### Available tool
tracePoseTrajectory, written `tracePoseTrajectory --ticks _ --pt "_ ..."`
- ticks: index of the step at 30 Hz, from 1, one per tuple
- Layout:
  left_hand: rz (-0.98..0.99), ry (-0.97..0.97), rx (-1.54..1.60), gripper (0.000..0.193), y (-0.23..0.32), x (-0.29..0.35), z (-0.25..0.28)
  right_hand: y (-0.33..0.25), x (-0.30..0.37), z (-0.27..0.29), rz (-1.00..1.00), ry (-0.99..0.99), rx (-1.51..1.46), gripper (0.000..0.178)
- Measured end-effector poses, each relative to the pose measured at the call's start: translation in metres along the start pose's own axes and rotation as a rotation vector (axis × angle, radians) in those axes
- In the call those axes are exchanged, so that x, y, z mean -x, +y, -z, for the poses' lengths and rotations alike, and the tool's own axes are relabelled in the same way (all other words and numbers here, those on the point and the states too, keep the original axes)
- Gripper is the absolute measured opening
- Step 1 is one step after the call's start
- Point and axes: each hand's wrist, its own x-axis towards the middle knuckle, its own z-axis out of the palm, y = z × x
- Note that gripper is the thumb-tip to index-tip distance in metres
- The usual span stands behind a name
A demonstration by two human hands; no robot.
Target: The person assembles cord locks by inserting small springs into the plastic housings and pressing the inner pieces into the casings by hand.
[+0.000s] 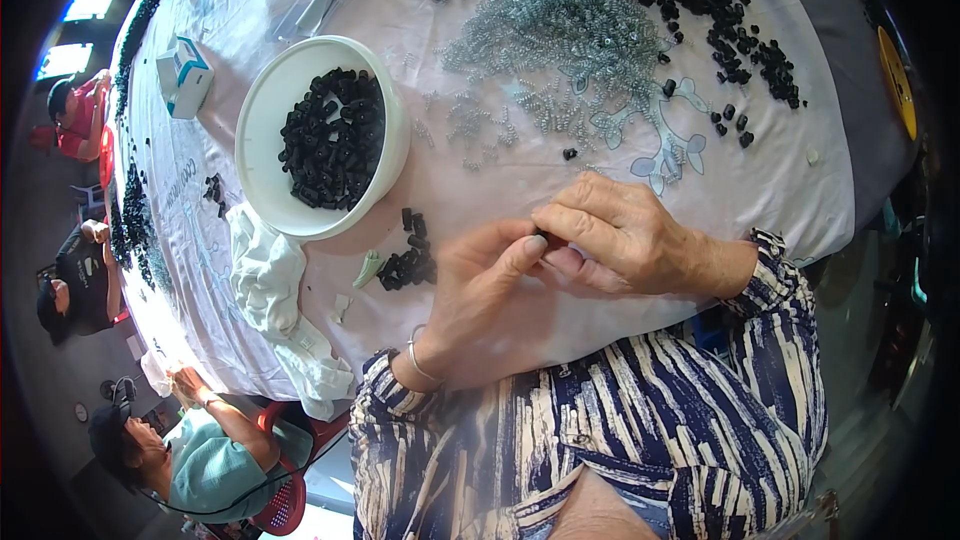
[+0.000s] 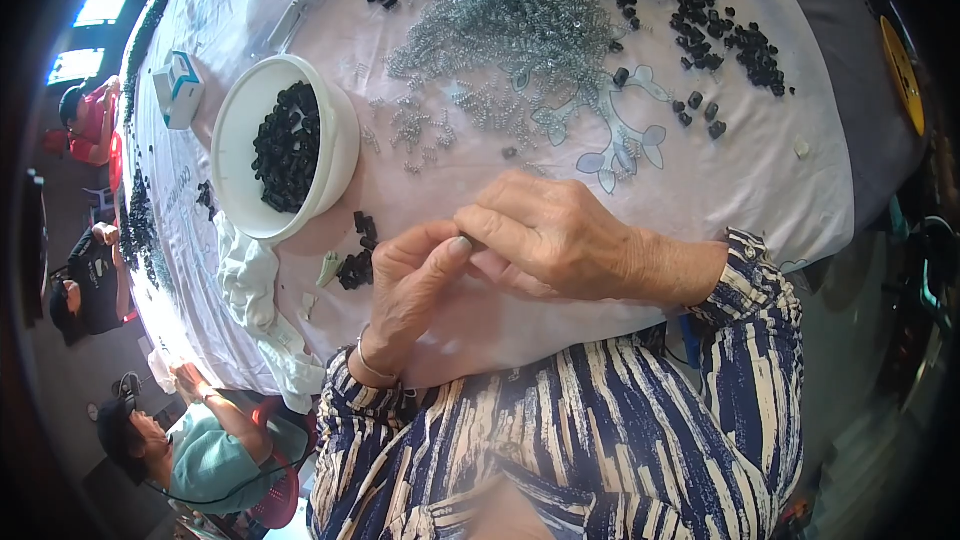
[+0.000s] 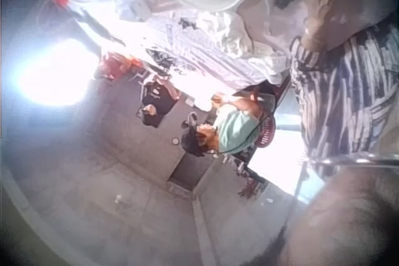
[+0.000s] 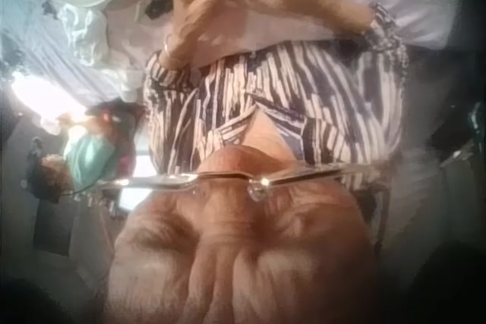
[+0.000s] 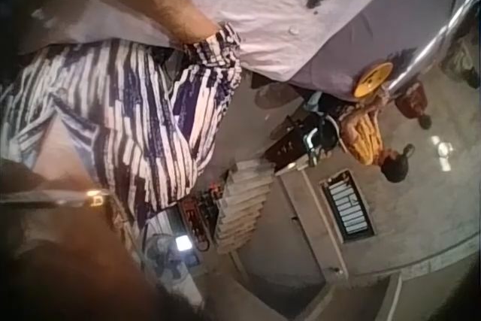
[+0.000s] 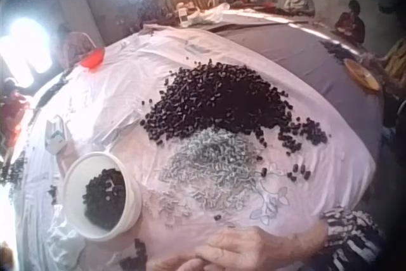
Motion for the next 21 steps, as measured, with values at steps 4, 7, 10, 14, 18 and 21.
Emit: tracePoseTrajectory --ticks 4,7,10,14,18,21 --pt "-0.014 0.023 -0.07 0.02 0.0 0.0 -0.001 -0.001 0.0 -0.001 0.0 -0.009 0.035 0.036" --pt "-0.003 0.009 -0.03 0.019 0.002 0.001 -0.001 -0.001 0.001 -0.002 -0.003 -0.011 0.037 0.036" --pt "0.021 0.032 -0.133 0.018 0.003 0.001 -0.002 0.0 -0.001 0.0 -0.06 -0.004 -0.061 0.032" --pt "-0.056 0.086 -0.192 0.017 -0.002 0.002 -0.004 0.001 0.0 -0.001 -0.128 0.012 -0.153 0.023" --pt "-0.193 0.162 -0.494 0.018 -0.009 0.004 -0.004 -0.001 -0.001 0.001 -0.182 -0.015 -0.177 0.021" --pt "-0.356 0.133 -0.633 0.018 -0.008 0.001 -0.004 -0.002 0.0 0.001 -0.151 -0.033 -0.099 0.022"
